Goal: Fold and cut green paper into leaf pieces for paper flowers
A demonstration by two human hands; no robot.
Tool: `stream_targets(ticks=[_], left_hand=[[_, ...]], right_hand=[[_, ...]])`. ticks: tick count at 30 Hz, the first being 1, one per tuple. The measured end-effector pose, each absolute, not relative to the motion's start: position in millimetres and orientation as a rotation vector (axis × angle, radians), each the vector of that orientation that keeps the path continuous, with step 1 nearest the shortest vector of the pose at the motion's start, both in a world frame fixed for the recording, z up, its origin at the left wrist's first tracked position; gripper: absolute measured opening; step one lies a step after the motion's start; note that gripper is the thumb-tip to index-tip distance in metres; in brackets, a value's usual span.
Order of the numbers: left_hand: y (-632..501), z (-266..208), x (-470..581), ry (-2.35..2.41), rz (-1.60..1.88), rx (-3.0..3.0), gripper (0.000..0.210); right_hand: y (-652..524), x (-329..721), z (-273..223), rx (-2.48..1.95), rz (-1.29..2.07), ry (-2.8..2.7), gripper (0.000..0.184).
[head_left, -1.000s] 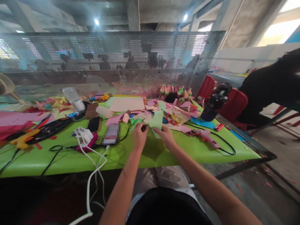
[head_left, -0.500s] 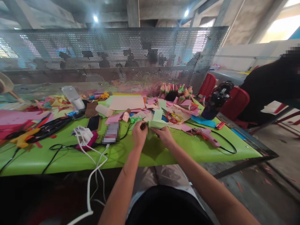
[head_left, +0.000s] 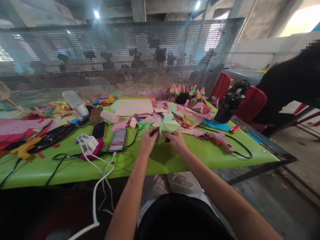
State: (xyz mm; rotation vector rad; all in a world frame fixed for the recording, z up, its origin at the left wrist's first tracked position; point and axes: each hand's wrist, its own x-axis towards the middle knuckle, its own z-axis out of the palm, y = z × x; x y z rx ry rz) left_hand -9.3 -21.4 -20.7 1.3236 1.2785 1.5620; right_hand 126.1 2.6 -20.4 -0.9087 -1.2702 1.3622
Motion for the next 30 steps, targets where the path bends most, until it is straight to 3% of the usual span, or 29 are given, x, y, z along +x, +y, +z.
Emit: stream_targets(ticks=[15,30], left_hand=[[-17.9,-25.0,-11.1,1.212,1.527,1.256,0.037],[-22.9,-17.5,-8.6,1.228,1.447,1.294,0.036]], right_hand=[[4.9,127.8,-29.3,-0.943,1.246,-1.328,0.025],[4.6,124.5,-24.4,-0.906,1.334,-1.256,0.037]])
